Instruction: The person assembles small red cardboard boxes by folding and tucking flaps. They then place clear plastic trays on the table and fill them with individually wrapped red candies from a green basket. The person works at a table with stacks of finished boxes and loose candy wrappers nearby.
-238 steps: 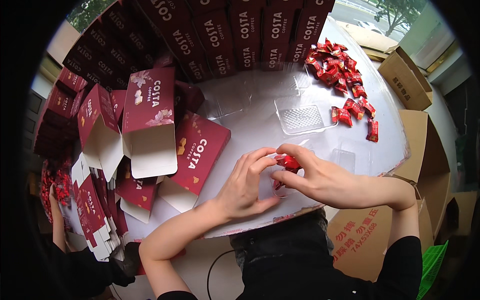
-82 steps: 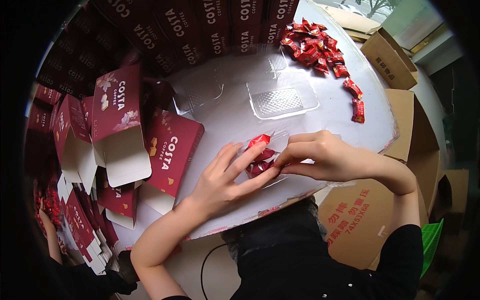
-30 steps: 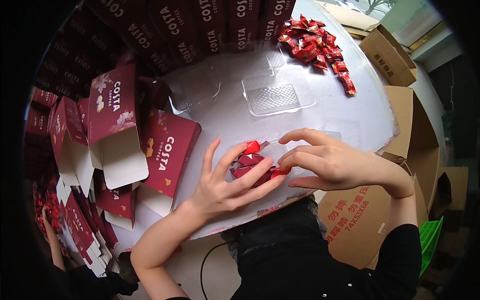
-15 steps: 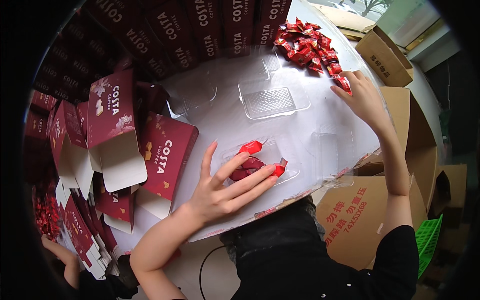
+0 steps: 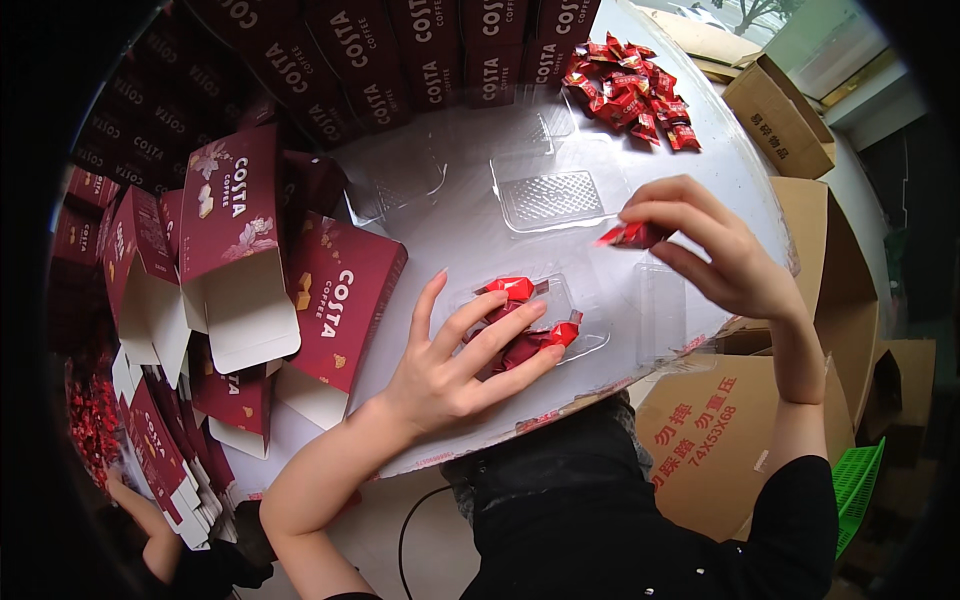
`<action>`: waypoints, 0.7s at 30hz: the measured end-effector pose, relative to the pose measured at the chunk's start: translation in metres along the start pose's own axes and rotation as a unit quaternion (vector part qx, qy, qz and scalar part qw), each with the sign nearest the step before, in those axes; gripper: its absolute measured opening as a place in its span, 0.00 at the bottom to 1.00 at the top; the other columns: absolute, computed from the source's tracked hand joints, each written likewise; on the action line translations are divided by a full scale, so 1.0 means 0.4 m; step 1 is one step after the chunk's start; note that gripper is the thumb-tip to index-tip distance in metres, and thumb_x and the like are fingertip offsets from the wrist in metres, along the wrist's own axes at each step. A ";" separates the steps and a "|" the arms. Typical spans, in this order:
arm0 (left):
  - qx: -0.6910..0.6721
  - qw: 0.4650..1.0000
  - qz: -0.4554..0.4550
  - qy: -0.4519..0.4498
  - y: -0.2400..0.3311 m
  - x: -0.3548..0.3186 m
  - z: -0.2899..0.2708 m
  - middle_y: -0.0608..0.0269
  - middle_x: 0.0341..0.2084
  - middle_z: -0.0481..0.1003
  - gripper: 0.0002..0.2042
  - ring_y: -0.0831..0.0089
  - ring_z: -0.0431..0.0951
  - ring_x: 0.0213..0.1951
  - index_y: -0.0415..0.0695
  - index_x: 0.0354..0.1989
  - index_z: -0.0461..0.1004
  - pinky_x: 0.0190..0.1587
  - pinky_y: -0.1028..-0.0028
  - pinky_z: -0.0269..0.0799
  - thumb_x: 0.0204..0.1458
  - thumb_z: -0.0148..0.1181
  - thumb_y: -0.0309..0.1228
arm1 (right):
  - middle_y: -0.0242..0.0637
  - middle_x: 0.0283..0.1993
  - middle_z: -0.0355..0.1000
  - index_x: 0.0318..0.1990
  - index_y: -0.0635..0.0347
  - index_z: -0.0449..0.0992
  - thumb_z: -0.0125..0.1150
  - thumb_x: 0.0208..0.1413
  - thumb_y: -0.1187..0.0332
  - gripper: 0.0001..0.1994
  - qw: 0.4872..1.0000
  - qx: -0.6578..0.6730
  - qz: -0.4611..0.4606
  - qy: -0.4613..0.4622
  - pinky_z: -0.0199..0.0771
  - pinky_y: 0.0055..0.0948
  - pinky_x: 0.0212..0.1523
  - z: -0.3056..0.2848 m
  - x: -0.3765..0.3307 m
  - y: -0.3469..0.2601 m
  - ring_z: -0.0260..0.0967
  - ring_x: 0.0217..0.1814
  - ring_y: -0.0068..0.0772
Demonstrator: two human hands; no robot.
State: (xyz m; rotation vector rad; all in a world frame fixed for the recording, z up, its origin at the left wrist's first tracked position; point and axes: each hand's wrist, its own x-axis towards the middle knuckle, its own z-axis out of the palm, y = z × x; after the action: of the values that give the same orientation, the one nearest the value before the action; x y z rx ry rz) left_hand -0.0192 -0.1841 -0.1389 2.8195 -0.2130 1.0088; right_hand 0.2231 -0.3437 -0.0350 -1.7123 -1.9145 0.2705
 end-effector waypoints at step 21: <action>0.003 1.000 -0.006 0.015 -0.001 0.009 -0.007 0.65 0.51 0.70 0.17 0.69 0.70 0.48 0.69 0.45 0.77 0.60 0.46 0.58 0.44 0.64 0.35 | 0.40 0.44 0.73 0.44 0.63 0.75 0.63 0.49 0.77 0.13 0.991 -0.014 -0.118 -0.056 0.78 0.32 0.37 0.090 0.045 -0.062 0.74 0.42 0.40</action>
State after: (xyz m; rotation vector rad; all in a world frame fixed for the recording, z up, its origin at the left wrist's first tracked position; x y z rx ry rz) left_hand -0.0182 -0.1836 -0.1346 2.8069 -0.1892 1.0492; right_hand 0.1825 -0.3231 -0.0476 -1.4970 -2.1895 0.2554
